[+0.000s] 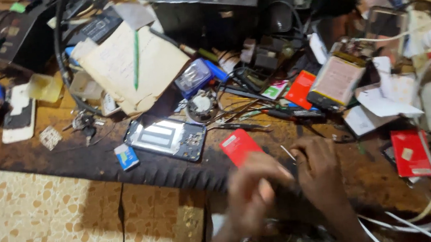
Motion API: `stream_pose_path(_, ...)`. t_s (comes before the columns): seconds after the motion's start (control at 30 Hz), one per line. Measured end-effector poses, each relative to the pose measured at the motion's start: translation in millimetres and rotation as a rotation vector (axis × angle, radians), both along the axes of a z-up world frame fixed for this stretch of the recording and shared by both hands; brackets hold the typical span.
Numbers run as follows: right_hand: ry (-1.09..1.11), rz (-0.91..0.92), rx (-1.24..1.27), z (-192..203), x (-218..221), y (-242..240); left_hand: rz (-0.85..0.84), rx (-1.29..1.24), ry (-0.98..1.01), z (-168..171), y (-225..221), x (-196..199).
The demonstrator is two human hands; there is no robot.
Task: Soldering small electronic components and wires on a cluttered workbench during a mobile phone repair.
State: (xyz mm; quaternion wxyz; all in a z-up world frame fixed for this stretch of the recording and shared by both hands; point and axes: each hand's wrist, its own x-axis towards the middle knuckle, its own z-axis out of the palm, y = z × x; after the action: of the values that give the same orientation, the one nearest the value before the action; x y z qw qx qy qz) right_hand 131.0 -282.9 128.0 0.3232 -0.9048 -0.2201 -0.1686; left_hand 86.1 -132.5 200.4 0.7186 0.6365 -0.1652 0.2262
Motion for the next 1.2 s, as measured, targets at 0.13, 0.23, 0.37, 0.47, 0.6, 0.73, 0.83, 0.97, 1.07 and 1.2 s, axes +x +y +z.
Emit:
stream_pose_path(0.13,0.017,-0.028,0.007,-8,1,-1,-1.217,-0.124,0.328,-35,-21,-27)
stream_pose_path(0.23,0.039,-0.023,-0.016,2,-1,3,-1.075,-0.147,0.264,-31,-20,-31)
stream_pose_path(0.37,0.086,-0.083,-0.02,4,-2,5,-0.956,-0.122,0.155,-16,-13,-12)
stream_pose_path(0.47,0.043,-0.023,-0.003,4,-2,5,-0.865,-0.124,0.084,-7,-9,-5)
stream_pose_path(0.6,0.335,-0.098,-0.099,-78,33,-33,-0.665,-0.109,-0.066,3,-7,4)
stream_pose_path(0.73,0.109,-0.072,0.059,-30,-2,-14,0.047,0.407,-0.053,-4,-7,25)
stream_pose_path(0.83,0.095,-0.036,0.008,-3,-1,-1,0.198,0.493,-0.089,-24,4,33)
stream_pose_path(0.97,0.042,0.003,0.061,16,1,5,0.22,0.439,0.154,-40,15,22)
stream_pose_path(1.07,0.088,-0.009,0.087,21,2,5,0.135,0.403,0.211,-33,17,26)
stream_pose_path(1.2,0.081,0.029,0.148,27,-1,4,0.164,0.527,0.171,-34,11,25)
